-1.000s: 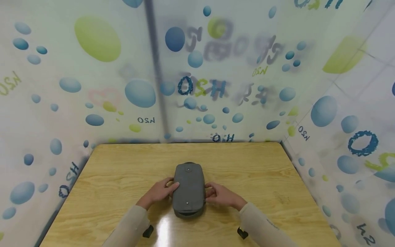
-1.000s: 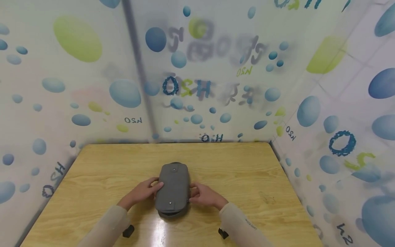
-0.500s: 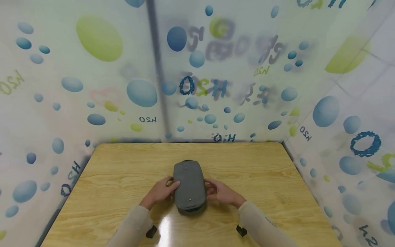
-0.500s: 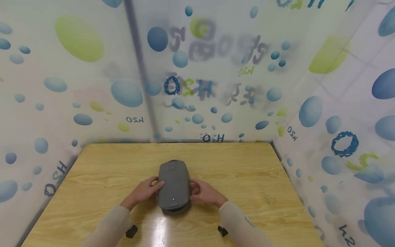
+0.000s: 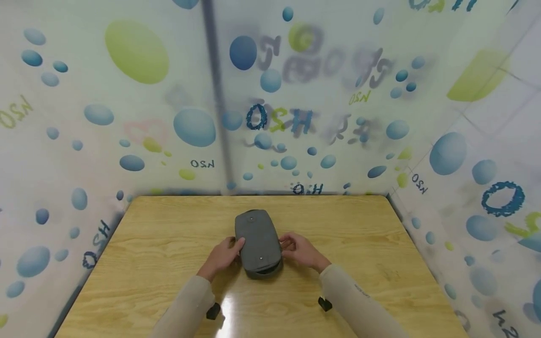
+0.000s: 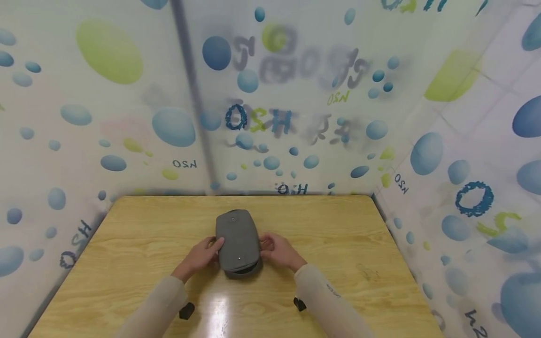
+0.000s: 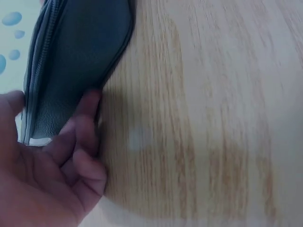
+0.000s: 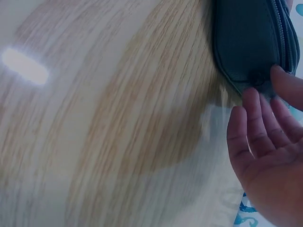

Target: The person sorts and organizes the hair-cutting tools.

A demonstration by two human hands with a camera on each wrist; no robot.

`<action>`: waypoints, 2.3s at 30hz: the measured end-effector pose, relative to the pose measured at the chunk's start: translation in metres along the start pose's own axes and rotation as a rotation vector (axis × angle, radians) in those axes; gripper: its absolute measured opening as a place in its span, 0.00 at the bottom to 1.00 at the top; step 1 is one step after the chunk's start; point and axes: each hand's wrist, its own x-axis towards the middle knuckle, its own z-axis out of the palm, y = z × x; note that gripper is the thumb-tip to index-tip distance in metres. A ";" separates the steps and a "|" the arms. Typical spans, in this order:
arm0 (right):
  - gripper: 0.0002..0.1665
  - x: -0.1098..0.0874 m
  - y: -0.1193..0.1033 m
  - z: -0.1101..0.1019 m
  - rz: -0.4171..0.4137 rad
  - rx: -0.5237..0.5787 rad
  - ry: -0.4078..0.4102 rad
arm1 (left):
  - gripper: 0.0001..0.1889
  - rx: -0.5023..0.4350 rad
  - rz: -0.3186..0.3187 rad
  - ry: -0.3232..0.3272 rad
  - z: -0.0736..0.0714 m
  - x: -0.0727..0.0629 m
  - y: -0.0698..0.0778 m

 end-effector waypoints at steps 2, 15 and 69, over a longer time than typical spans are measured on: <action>0.17 -0.001 -0.001 -0.001 0.008 -0.015 0.008 | 0.41 -0.013 -0.016 -0.033 -0.001 -0.001 0.001; 0.02 -0.003 0.002 -0.001 -0.078 -0.193 -0.062 | 0.41 0.015 -0.043 -0.030 0.002 0.002 0.002; 0.04 -0.031 -0.003 -0.001 -0.132 -0.464 0.115 | 0.24 0.289 0.262 0.223 -0.005 0.003 0.007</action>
